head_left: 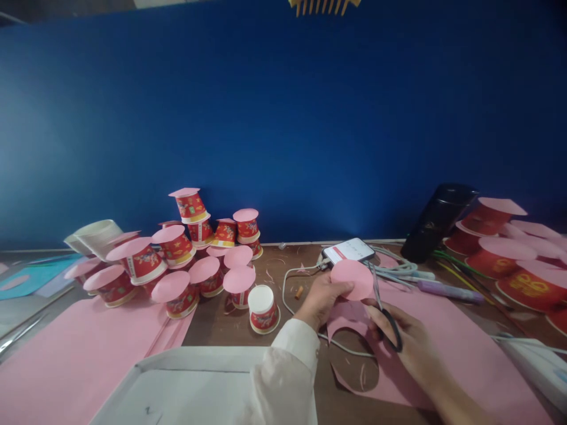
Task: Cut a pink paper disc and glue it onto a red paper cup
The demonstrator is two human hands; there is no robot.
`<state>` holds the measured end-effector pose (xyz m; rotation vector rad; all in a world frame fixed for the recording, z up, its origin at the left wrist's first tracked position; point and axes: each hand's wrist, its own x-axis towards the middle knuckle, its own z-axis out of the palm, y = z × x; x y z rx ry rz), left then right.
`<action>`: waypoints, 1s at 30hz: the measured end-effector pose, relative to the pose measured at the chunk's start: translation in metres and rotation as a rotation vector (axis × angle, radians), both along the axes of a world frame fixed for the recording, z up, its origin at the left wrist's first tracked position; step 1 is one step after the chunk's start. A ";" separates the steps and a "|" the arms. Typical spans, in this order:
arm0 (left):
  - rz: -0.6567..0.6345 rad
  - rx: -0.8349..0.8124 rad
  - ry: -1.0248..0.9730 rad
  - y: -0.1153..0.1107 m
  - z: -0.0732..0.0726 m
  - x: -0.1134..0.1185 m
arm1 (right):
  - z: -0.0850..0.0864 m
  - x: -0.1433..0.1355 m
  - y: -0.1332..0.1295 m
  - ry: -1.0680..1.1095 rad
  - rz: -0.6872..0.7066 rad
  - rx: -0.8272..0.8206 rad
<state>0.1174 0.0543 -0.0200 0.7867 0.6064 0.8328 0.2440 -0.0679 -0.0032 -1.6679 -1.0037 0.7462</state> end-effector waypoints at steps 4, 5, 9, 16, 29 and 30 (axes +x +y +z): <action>-0.007 -0.007 0.001 -0.001 0.002 -0.001 | -0.005 0.004 0.001 0.038 0.033 -0.051; -0.009 -0.005 0.000 -0.002 0.002 -0.001 | -0.005 0.004 0.002 0.043 0.028 -0.058; -0.018 0.006 -0.004 -0.002 0.004 -0.002 | -0.005 0.004 0.002 0.047 0.009 -0.063; -0.016 0.002 -0.012 -0.002 0.004 -0.001 | 0.003 0.003 0.002 0.004 0.038 -0.066; -0.005 -0.017 -0.007 -0.003 0.005 -0.001 | 0.003 0.002 0.003 0.002 0.036 -0.080; -0.001 -0.024 -0.005 -0.003 0.005 -0.001 | 0.004 0.003 0.002 -0.007 0.042 -0.088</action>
